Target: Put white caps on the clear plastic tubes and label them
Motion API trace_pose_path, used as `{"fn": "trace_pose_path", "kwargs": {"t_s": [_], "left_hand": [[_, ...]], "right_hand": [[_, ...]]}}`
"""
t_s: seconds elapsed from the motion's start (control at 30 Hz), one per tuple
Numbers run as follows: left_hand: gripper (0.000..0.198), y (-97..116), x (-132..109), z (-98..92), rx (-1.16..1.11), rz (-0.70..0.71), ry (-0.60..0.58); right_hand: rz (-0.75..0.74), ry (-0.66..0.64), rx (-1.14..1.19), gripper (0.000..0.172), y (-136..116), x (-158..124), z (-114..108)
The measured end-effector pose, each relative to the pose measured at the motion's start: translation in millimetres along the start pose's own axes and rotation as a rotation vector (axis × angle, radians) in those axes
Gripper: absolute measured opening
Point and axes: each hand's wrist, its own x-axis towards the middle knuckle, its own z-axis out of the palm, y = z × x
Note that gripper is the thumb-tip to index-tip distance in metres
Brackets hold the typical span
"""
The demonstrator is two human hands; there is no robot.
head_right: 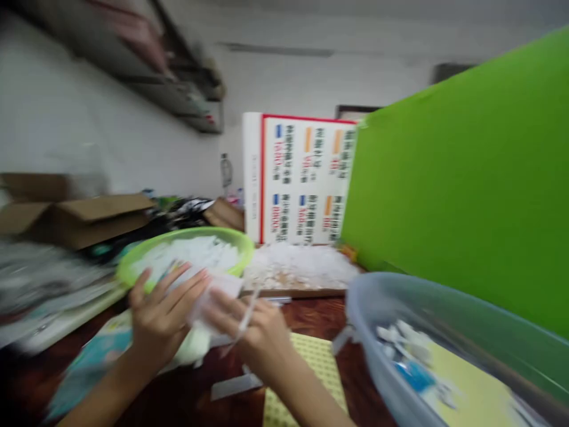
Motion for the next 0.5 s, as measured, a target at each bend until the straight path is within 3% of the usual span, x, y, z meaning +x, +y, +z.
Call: {"fn": "trace_pose_path", "kwargs": {"t_s": [0.1,0.2,0.33,0.5], "left_hand": [[0.040,-23,-18,-13.5,0.096,-0.168,-0.119],[0.046,-36,-22,-11.0,0.065,-0.187,-0.229],[0.047,-38,-23,-6.7,-0.014,-0.181,-0.234],[0.049,-39,-27,-6.7,-0.008,-0.201,-0.226]], "right_hand": [[-0.057,0.026,0.012,0.037,5,2,8],[-0.049,0.043,0.056,0.043,-2,1,11],[-0.006,0.070,0.091,0.049,-15,-2,14],[0.027,0.014,0.158,0.051,-17,-5,19]]}}
